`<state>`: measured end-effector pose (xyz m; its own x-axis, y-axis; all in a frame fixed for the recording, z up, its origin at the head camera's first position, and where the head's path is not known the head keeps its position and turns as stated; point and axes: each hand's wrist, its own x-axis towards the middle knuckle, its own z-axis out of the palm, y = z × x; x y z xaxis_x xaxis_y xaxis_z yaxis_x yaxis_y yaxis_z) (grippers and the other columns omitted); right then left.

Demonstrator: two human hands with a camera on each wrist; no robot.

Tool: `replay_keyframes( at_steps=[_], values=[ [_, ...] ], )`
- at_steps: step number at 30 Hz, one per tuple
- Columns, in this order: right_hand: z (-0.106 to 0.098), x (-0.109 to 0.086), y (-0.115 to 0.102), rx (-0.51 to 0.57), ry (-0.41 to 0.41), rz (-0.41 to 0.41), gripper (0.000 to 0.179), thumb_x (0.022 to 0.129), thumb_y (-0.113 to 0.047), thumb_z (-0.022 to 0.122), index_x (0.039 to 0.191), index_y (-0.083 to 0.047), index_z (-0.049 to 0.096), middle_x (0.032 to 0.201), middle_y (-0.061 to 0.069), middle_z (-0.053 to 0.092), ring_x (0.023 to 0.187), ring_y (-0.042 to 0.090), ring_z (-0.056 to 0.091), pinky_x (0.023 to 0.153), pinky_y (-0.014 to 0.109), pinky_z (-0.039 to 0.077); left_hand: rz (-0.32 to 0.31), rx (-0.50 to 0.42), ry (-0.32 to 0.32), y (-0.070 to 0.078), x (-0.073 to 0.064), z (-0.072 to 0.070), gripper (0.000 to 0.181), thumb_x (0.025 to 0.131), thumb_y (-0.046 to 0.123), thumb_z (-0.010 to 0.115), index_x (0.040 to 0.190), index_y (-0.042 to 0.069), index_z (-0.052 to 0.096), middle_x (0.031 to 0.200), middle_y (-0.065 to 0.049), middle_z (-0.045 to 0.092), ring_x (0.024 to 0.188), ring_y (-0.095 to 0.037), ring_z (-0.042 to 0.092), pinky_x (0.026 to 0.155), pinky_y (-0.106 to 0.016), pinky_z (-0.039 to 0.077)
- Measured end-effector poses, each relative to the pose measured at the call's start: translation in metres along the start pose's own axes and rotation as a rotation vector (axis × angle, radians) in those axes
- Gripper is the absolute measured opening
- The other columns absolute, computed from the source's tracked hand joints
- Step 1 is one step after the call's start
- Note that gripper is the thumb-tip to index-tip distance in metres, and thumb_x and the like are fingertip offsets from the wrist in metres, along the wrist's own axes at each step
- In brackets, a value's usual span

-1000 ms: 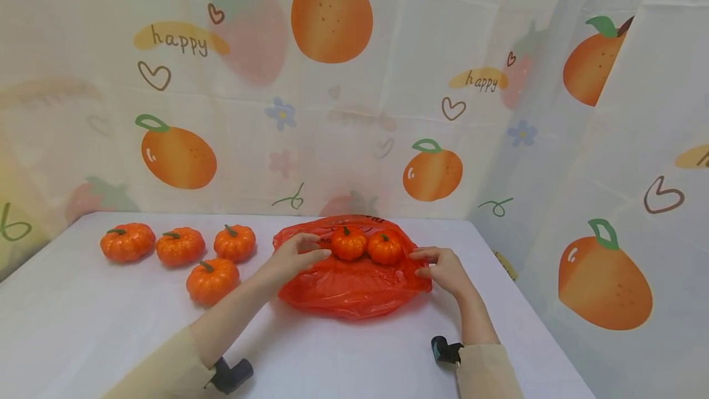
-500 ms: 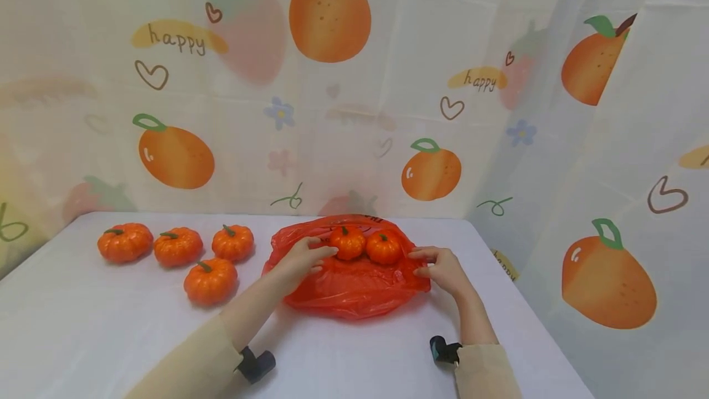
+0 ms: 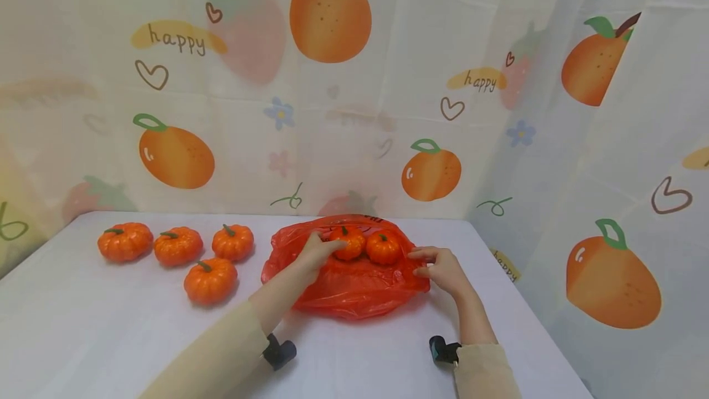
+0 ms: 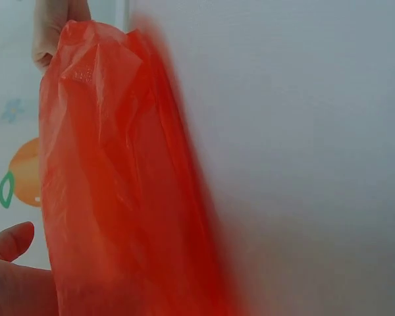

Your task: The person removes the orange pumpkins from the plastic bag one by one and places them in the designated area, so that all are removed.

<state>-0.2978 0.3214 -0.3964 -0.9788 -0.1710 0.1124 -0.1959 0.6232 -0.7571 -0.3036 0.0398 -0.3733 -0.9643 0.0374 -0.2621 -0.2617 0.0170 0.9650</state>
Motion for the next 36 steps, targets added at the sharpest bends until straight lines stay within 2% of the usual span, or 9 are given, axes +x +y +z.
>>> replay_keyframes(
  at_steps=[3,6,14,19,23,30,36],
  values=[
    [0.000,0.000,-0.001,0.003,-0.001,-0.002,0.036,0.086,-0.007,0.066,0.122,-0.001,0.068,0.141,0.024,0.056,0.131,0.045,0.050,0.099,0.050,0.054,-0.024,-0.027,0.015,-0.001,0.005,0.006,0.097,0.090,0.023,0.067,0.158,0.004,0.001,0.165,-0.021,0.003,0.149,-0.041,0.015,0.126,-0.058,0.015],
    [0.000,0.000,-0.002,0.008,-0.005,-0.005,0.036,0.086,-0.007,0.066,0.122,-0.001,0.068,0.141,0.024,0.056,0.131,0.045,0.050,0.099,0.050,0.054,-0.017,-0.032,0.043,-0.002,0.009,0.013,0.098,0.088,0.021,0.068,0.158,0.003,0.002,0.165,-0.024,0.000,0.150,-0.042,0.011,0.126,-0.058,0.013],
    [0.000,0.001,-0.001,0.006,-0.006,-0.003,0.037,0.086,-0.009,0.065,0.123,-0.002,0.068,0.141,0.023,0.056,0.130,0.044,0.050,0.098,0.049,0.055,0.020,-0.020,0.187,-0.002,0.017,0.031,0.095,0.085,0.018,0.073,0.157,0.001,0.014,0.161,-0.032,0.009,0.146,-0.045,0.023,0.123,-0.056,0.024],
    [0.000,0.001,0.001,0.002,-0.011,-0.006,0.037,0.087,-0.009,0.066,0.123,-0.002,0.068,0.141,0.023,0.056,0.130,0.044,0.051,0.098,0.048,0.055,0.033,0.026,0.273,-0.002,0.018,0.039,0.091,0.082,0.019,0.076,0.154,-0.001,0.023,0.156,-0.033,0.019,0.146,-0.052,0.020,0.124,-0.057,0.020],
    [0.000,0.001,0.002,0.005,-0.018,-0.010,0.037,0.087,-0.009,0.066,0.122,-0.001,0.068,0.141,0.024,0.057,0.129,0.044,0.051,0.097,0.048,0.056,0.033,0.054,0.308,-0.003,0.020,0.041,0.090,0.080,0.019,0.076,0.152,-0.002,0.026,0.155,-0.032,0.024,0.146,-0.053,0.018,0.125,-0.057,0.016],
    [0.000,0.001,0.001,0.017,-0.019,-0.006,0.036,0.087,-0.008,0.065,0.122,-0.001,0.068,0.140,0.023,0.058,0.130,0.043,0.051,0.098,0.048,0.055,0.032,0.127,0.365,-0.003,0.022,0.044,0.079,0.078,0.018,0.076,0.144,-0.004,0.038,0.146,-0.031,0.036,0.139,-0.052,0.027,0.122,-0.057,0.022],
    [0.000,0.000,0.000,0.017,-0.016,-0.009,0.036,0.086,-0.008,0.066,0.121,0.000,0.069,0.139,0.023,0.058,0.129,0.044,0.052,0.098,0.049,0.055,0.043,0.143,0.382,-0.004,0.025,0.044,0.076,0.079,0.016,0.077,0.143,-0.002,0.041,0.145,-0.031,0.038,0.139,-0.052,0.030,0.121,-0.058,0.023]
  ],
)
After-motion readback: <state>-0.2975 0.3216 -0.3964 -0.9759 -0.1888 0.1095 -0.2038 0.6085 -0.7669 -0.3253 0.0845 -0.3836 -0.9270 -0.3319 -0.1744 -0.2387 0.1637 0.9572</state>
